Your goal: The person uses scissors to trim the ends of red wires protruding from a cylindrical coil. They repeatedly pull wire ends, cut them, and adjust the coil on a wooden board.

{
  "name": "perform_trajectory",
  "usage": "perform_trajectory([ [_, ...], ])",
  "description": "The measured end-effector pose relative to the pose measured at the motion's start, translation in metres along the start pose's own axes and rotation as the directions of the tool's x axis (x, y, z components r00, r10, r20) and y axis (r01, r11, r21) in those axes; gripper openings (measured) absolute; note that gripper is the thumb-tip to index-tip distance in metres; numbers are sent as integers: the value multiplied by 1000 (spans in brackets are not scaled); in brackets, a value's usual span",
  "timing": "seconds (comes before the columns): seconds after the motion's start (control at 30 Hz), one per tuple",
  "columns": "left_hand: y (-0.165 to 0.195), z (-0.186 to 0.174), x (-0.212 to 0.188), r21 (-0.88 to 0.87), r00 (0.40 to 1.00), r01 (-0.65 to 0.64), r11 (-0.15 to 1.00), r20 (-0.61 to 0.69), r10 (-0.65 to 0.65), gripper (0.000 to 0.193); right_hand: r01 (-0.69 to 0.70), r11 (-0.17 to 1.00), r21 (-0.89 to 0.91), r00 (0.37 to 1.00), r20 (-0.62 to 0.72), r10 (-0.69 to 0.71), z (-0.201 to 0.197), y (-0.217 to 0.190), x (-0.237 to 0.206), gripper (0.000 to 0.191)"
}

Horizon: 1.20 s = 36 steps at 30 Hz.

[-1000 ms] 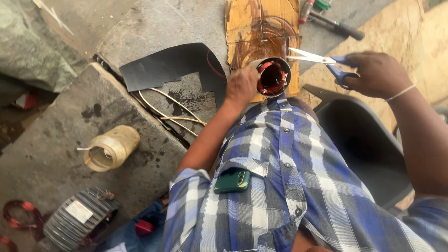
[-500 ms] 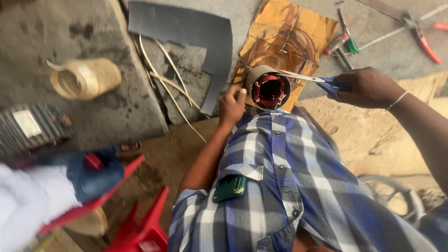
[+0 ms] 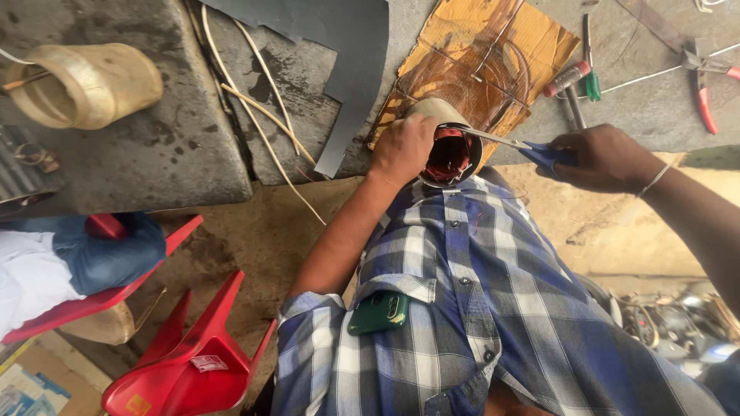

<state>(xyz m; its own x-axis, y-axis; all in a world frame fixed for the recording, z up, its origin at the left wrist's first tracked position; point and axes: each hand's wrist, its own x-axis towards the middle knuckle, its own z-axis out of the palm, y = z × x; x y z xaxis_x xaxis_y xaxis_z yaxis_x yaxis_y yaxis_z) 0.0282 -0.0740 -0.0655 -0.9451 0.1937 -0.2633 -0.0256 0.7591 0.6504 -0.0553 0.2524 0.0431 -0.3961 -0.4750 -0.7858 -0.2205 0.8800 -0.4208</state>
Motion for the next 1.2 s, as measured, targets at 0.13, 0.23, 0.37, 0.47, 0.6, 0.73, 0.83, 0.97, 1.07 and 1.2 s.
perform_trajectory([
  [0.13,-9,0,2,25,993,-77,997,89,75,20,9,1000,8,1000,-13,-9,1,-8,4,40],
  [0.23,-11,-11,0,-126,999,-46,991,11,48,14,-48,999,16,998,31,48,0,-13,11,39],
  [0.37,-13,-25,-6,-262,999,-19,965,-36,10,19,-91,996,-16,992,85,92,-4,-20,20,38],
  [0.47,-19,-30,-12,-363,997,-30,931,-75,3,19,-228,973,47,959,185,216,-13,-30,29,40],
  [0.6,-26,-28,-18,-447,991,-40,894,-130,-21,12,-295,955,-27,937,186,295,-29,-46,35,46],
  [0.73,-29,-23,-18,-444,990,-25,895,-133,-38,9,-183,945,-271,966,127,224,-32,-63,41,51],
  [0.83,-30,-21,-17,-440,990,-18,898,-134,-46,8,-186,938,-294,965,127,231,-35,-68,47,52],
  [0.97,-30,-23,-19,-442,986,-34,896,-160,-41,7,-179,946,-270,958,170,230,-38,-68,53,51],
  [1.07,-30,-25,-21,-454,984,-25,891,-170,-59,9,-158,954,-255,960,185,209,-40,-65,56,50],
  [1.2,-31,-25,-20,-472,979,-60,879,-199,-40,9,-137,958,-250,967,174,184,-42,-65,57,48],
])
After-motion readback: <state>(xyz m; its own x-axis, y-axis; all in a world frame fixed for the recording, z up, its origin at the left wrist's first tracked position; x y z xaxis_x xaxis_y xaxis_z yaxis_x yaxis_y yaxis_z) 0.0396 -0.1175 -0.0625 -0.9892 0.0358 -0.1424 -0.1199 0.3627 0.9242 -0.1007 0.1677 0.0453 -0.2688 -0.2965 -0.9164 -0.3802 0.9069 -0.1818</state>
